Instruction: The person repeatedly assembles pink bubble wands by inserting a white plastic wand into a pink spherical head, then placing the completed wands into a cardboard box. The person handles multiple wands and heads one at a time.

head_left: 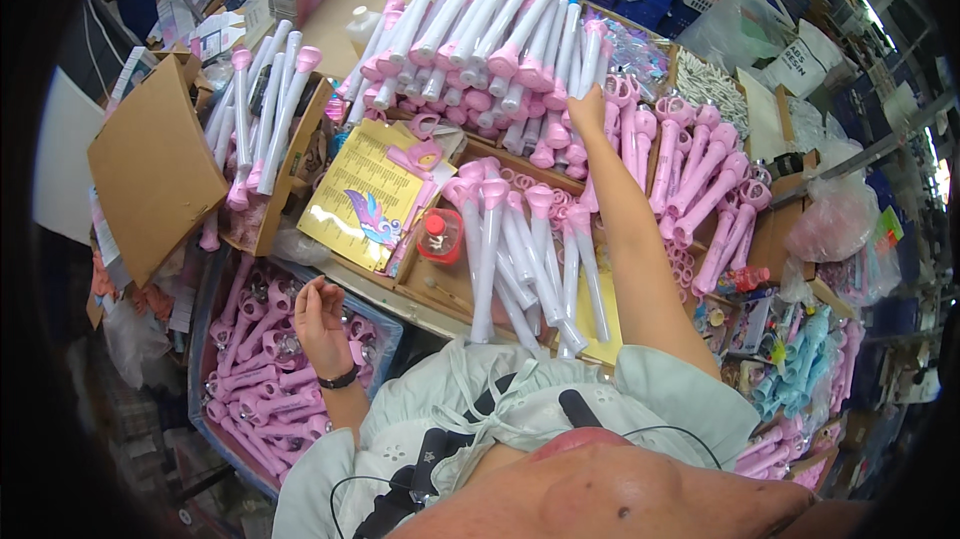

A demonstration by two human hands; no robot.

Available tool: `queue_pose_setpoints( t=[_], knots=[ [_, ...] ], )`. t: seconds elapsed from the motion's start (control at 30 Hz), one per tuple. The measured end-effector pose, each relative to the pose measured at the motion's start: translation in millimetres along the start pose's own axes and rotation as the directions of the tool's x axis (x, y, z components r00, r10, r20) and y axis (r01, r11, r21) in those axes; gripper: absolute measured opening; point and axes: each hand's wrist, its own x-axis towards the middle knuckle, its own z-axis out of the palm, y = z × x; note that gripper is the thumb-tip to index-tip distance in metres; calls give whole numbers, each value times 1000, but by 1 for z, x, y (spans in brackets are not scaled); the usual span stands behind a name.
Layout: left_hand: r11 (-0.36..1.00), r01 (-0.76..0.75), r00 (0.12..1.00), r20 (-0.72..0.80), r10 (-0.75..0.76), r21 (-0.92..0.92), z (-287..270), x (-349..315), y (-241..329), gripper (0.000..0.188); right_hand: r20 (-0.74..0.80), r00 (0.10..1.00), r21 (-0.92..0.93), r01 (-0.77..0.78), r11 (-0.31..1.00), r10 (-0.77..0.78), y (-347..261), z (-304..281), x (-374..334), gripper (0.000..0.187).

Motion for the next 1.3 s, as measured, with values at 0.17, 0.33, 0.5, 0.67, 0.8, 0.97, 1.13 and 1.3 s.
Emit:
queue_pose_setpoints(
  t=[0.17, 0.33, 0.5, 0.67, 0.8, 0.97, 1.13, 1.3],
  knots=[
    [999, -22, 998, -59, 24, 31, -5, -13, 7, 20, -6, 1000, -212, 22, 977, -24, 7, 10, 4, 50],
    [999, 27, 999, -46, -25, 42, -1, -18, 4, 19, -143, 960, -248, 201, 947, -242, 13, -6, -32, 48],
    [993, 93, 996, 6, -94, 72, 13, -13, -5, 21, 26, 962, 103, 267, 958, -271, 38, -65, -167, 32],
    [950, 212, 930, 253, -268, 228, 30, -5, -18, 32, 424, 902, 130, 32, 991, -85, 14, -113, -309, 19],
    [817, 139, 767, 461, -446, 559, 36, -6, -44, 32, 647, 755, 28, 110, 993, -102, -16, -113, -352, 35],
    [740, -139, 702, 593, -394, 658, 32, -18, -66, 30, 665, 744, -10, 96, 995, -65, -4, -74, -377, 83],
    [787, -67, 723, 574, -384, 613, 26, -13, -52, 27, 579, 816, 417, -293, 860, -3, 14, -66, -370, 80],
    [885, 157, 728, 554, -404, 439, 34, -8, -36, 32, 769, 634, 624, -711, 324, -89, -8, -145, -364, 80]
  ],
)
